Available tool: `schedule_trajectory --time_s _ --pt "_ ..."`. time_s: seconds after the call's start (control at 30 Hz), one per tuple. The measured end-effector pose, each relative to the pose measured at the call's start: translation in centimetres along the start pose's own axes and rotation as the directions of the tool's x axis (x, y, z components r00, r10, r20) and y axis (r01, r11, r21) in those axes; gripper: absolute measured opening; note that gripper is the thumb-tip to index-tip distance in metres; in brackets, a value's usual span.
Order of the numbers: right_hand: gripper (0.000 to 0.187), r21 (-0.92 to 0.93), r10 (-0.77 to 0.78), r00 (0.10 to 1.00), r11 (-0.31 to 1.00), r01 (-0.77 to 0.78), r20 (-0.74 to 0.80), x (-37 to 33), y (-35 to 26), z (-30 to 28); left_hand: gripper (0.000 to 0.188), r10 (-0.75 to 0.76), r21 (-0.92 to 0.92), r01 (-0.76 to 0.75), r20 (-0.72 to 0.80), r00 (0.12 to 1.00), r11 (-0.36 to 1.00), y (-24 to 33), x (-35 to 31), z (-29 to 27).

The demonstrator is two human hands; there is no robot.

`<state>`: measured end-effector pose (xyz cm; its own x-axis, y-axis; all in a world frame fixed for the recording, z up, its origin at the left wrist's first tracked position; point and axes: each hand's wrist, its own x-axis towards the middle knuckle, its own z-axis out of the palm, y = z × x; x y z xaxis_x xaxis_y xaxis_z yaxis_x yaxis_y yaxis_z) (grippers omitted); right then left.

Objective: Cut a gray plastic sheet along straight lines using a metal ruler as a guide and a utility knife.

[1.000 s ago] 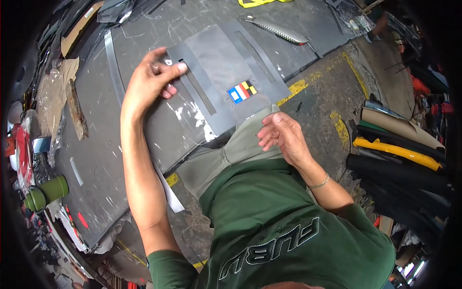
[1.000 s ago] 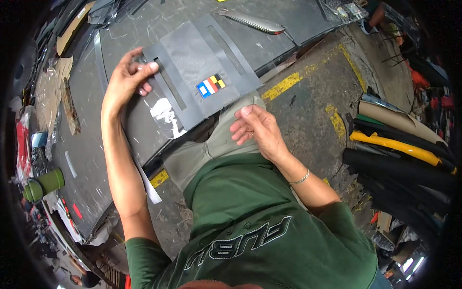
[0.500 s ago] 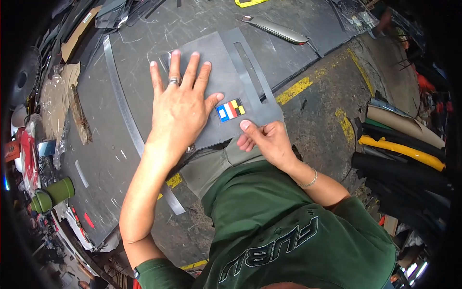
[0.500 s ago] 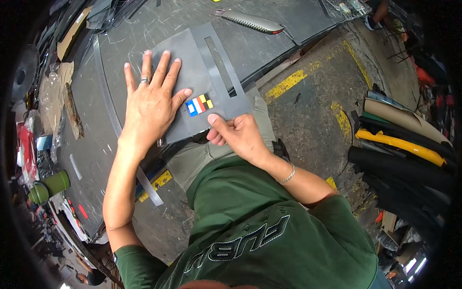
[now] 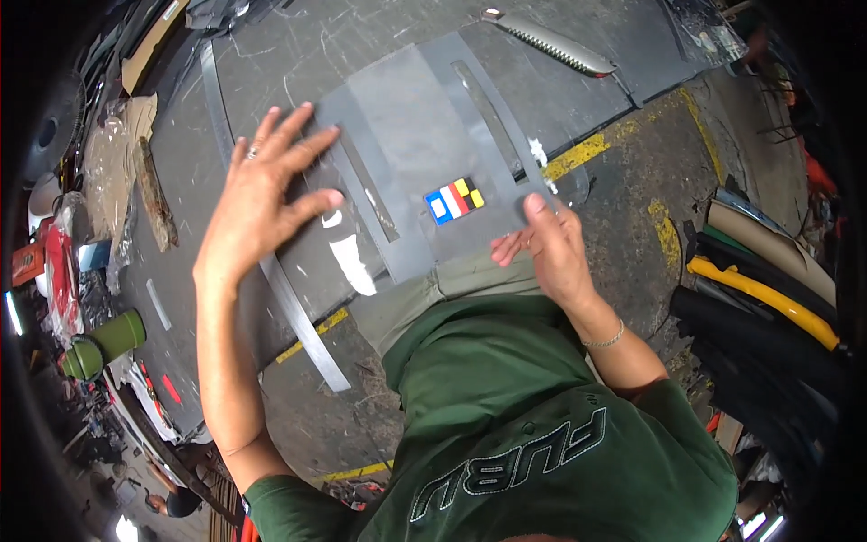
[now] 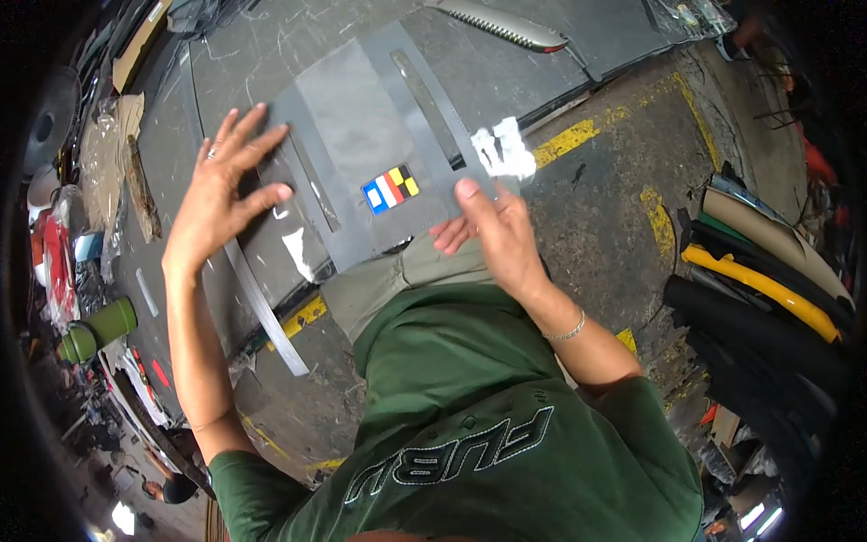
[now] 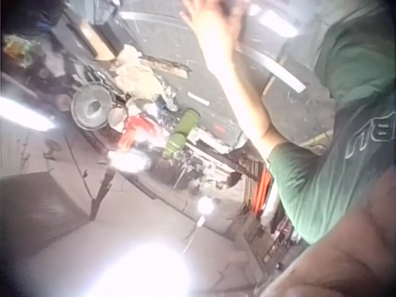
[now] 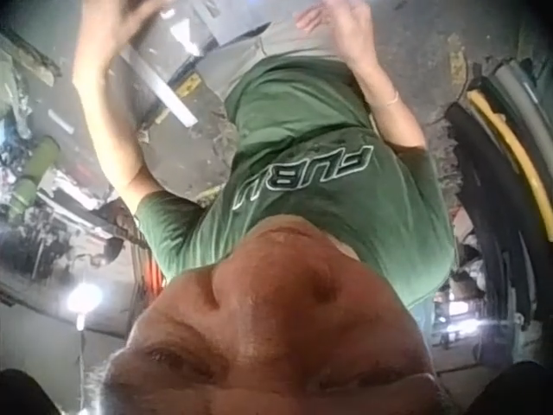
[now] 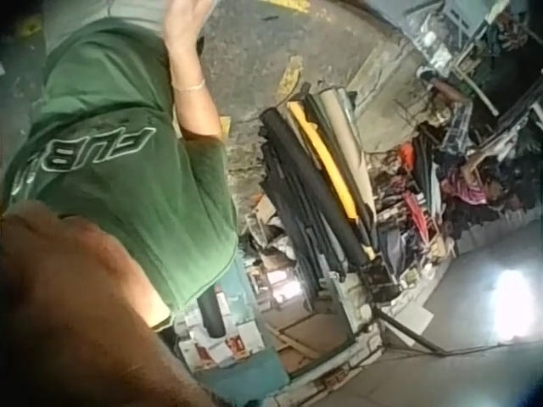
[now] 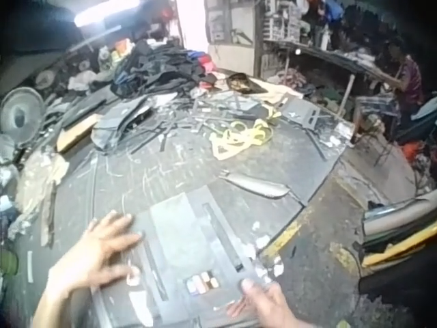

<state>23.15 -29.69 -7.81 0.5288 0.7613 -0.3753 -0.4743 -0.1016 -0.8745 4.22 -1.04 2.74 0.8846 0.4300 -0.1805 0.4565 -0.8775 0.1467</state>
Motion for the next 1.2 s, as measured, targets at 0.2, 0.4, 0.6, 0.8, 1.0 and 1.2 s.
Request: schedule_trajectory --time_s 0.2,0.4,0.6,0.8,1.0,1.2 --pt "0.052 0.007 -0.073 0.997 0.997 0.073 0.029 0.0 -0.2 -0.7 0.090 -0.066 -0.104 0.053 -0.123 0.990 0.993 -3.9 -1.1 2.8" --pt "0.036 -0.046 -0.077 0.993 0.996 0.081 0.092 -0.4 0.9 -0.2 0.097 -0.038 -0.191 -0.013 -0.261 0.964 0.981 -5.5 -1.4 5.3" --pt "0.024 -0.062 -0.065 0.997 0.996 0.067 0.038 -1.0 1.4 1.4 0.098 -0.094 -0.343 0.006 -0.239 0.966 0.939 -3.9 -2.4 4.1" --pt "0.033 -0.262 -0.035 0.989 0.963 0.072 0.142 -0.3 -2.0 2.1 0.087 0.197 0.012 -0.199 -0.184 0.963 0.980 1.8 -4.1 1.0" --pt "0.044 -0.570 -0.030 0.984 0.812 0.126 0.176 1.7 -5.0 2.0 0.074 0.236 -0.026 -0.238 -0.065 0.969 0.971 3.4 -2.4 3.8" --pt "0.036 -0.563 -0.026 0.987 0.819 0.111 0.157 1.5 -4.3 -0.3 0.076 0.208 -0.035 -0.212 -0.092 0.974 0.977 2.0 -2.4 5.3"
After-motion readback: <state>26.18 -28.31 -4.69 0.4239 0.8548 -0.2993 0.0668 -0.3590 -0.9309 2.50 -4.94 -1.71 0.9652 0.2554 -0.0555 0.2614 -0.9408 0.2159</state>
